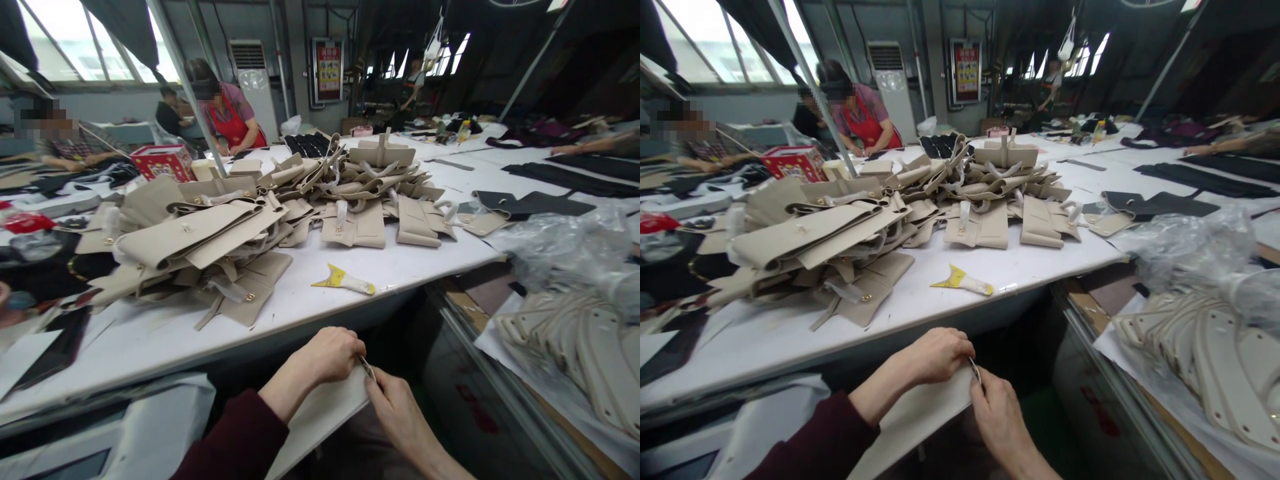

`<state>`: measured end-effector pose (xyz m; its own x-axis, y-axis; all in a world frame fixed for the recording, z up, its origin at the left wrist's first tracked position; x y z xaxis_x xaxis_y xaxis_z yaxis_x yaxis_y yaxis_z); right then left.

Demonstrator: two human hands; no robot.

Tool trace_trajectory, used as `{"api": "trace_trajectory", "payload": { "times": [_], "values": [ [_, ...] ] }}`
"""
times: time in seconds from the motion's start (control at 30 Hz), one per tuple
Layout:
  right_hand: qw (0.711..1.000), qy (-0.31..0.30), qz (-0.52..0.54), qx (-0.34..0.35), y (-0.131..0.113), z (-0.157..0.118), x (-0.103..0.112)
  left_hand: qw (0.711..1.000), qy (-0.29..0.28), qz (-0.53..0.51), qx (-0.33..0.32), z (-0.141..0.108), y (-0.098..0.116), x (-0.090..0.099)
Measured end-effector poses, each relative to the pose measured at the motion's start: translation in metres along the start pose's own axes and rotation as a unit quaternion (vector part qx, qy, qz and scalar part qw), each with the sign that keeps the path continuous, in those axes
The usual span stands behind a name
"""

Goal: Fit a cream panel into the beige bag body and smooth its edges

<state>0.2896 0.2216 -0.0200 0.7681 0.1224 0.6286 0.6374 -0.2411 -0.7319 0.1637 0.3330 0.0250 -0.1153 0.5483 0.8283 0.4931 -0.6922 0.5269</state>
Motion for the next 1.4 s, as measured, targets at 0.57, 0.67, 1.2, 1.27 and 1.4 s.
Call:
{"api": "trace_trajectory", "payload": {
  "times": [0.57,0.67,1.2,1.27,1.4],
  "values": [
    [0.980,0.014,-0.199,0.018,-0.002,0.009,-0.007,0.984,-0.050,-0.166,0.028,0.013,-0.034,-0.013],
    [0.962,0.018,-0.273,0.020,0.000,0.011,-0.011,0.978,-0.052,-0.194,0.048,0.014,-0.038,-0.014],
    [0.948,-0.110,0.273,-0.123,0.020,0.026,-0.003,0.973,-0.053,-0.212,0.070,0.012,-0.043,-0.015],
    [0.942,-0.138,0.283,-0.112,0.018,0.028,-0.004,0.974,-0.051,-0.208,0.068,0.011,-0.043,-0.015],
    [0.951,-0.161,0.246,-0.093,0.011,0.031,0.000,0.974,-0.052,-0.207,0.069,0.010,-0.041,-0.012]
  ]
}}
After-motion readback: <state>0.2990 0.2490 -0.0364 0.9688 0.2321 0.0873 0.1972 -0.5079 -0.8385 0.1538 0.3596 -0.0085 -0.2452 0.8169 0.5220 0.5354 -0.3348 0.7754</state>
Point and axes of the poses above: each hand's wrist, its own z-axis towards the middle knuckle, its own x-axis out of the back of the hand, y = z × x, the point moved 2 cm from there along z, towards the middle knuckle, and after that the axes turned 8 degrees about -z, right-handed, at the moved point
